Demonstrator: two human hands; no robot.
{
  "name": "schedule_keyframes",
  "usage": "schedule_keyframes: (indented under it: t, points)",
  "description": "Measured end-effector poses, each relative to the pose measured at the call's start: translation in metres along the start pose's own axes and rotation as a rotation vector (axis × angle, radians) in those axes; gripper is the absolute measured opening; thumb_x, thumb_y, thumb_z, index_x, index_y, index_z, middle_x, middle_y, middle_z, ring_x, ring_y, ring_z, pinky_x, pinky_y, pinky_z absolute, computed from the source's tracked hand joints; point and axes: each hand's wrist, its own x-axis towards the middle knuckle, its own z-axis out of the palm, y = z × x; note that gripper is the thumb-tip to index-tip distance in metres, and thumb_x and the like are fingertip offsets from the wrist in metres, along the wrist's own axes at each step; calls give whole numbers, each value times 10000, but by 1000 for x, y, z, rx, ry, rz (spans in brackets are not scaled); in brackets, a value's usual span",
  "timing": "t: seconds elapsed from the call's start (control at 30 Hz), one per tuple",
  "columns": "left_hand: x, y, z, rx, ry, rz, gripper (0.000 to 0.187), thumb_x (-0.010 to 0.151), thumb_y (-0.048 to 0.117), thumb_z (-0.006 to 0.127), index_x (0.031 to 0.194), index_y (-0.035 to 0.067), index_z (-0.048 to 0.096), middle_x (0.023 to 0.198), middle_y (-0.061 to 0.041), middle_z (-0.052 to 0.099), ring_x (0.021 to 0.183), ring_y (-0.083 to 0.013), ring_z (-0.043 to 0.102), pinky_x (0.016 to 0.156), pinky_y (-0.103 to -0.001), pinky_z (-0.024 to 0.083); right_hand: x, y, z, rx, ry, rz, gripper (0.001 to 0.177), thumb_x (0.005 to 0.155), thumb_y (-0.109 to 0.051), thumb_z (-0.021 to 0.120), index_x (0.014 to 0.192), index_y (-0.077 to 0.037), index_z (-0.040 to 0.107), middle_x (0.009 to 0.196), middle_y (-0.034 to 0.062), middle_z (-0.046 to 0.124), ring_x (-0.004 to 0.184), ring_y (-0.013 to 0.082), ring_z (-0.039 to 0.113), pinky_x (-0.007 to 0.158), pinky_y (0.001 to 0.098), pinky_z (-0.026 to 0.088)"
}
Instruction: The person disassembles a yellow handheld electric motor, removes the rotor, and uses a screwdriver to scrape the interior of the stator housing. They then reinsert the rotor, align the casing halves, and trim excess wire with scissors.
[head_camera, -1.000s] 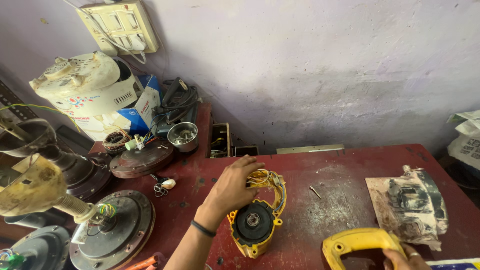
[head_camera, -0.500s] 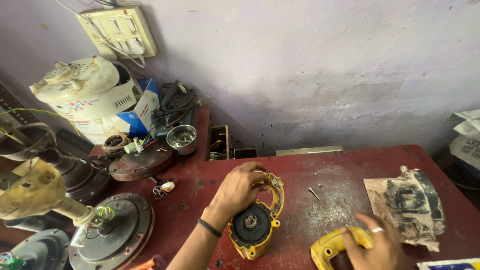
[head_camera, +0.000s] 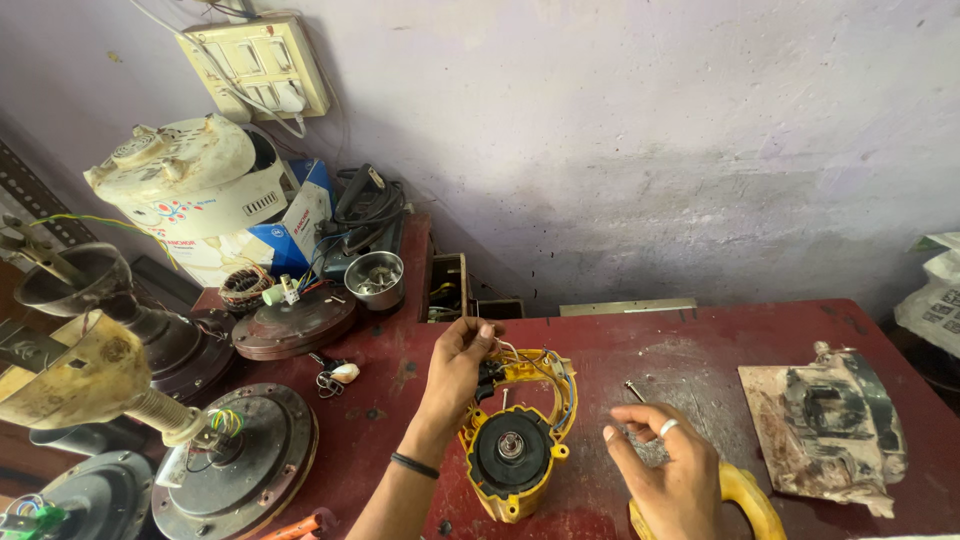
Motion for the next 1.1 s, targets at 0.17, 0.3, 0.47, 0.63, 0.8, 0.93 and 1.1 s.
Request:
schedule_keyframes:
  t: [0.17, 0.3, 0.47, 0.63, 0.8, 0.93, 1.1]
  points:
    - [-10, 14, 3, 372, -60, 75, 225, 970, 179, 654, 1057, -27, 678, 930, -98, 699, 899, -187, 641, 830, -356, 547, -4, 14, 3, 49, -20, 67, 172, 757, -98, 787, 924, -57, 798, 839, 57, 759, 748, 144, 699, 719, 299, 560]
    - [-17, 26, 3, 621, -34, 345, 462, 794, 81, 669, 1244, 5, 594, 1154, -129, 679, 1118, -270, 648, 952, -378, 513, -8, 27, 5, 108, -37, 122, 152, 783, -83, 762, 924, -44, 802, 820, 60, 751, 745, 128, 729, 717, 294, 565]
    - [-12, 29, 9, 791, -87, -18, 415, 874, 145, 674, 1275, 38, 659, 1242, -154, 744, 1197, -231, 708, 1017, -333, 546, -14, 32, 11, 128, -79, 160, 158, 774, -69, 769, 925, -39, 806, 789, 72, 752, 724, 130, 732, 700, 286, 565]
    - [-9, 26, 16, 251, -349, 0, 697, 775, -121, 454, 1454, 33, 489, 1400, -199, 649, 1285, -266, 653, 1027, -343, 561, -14, 27, 15, 128, -146, 260, 168, 796, -104, 800, 953, -45, 813, 795, 67, 756, 686, 140, 720, 642, 289, 568]
    - [-14, 38, 20, 127, -467, 14, 815, 744, -221, 429, 1513, 46, 387, 1413, -221, 606, 1284, -295, 639, 1000, -353, 576, -5, 4, 11, 146, -103, 154, 214, 775, -96, 793, 981, -40, 798, 819, 78, 758, 707, 148, 724, 683, 289, 579]
    - [-26, 53, 25, 195, -427, -17, 806, 782, -195, 520, 1513, 96, 345, 1372, -187, 620, 1207, -275, 685, 925, -357, 599, 12, -24, 11, 93, -6, -123, 336, 789, -150, 780, 1101, -28, 744, 986, 97, 769, 822, 156, 721, 706, 295, 575]
    - [-33, 61, 32, 370, -382, 132, 715, 792, -158, 583, 1460, 66, 461, 1313, -152, 687, 1188, -250, 714, 966, -340, 607, 38, -40, 26, -49, 5, -441, 371, 837, -177, 766, 1164, -7, 723, 1058, 131, 745, 926, 216, 691, 783, 338, 545]
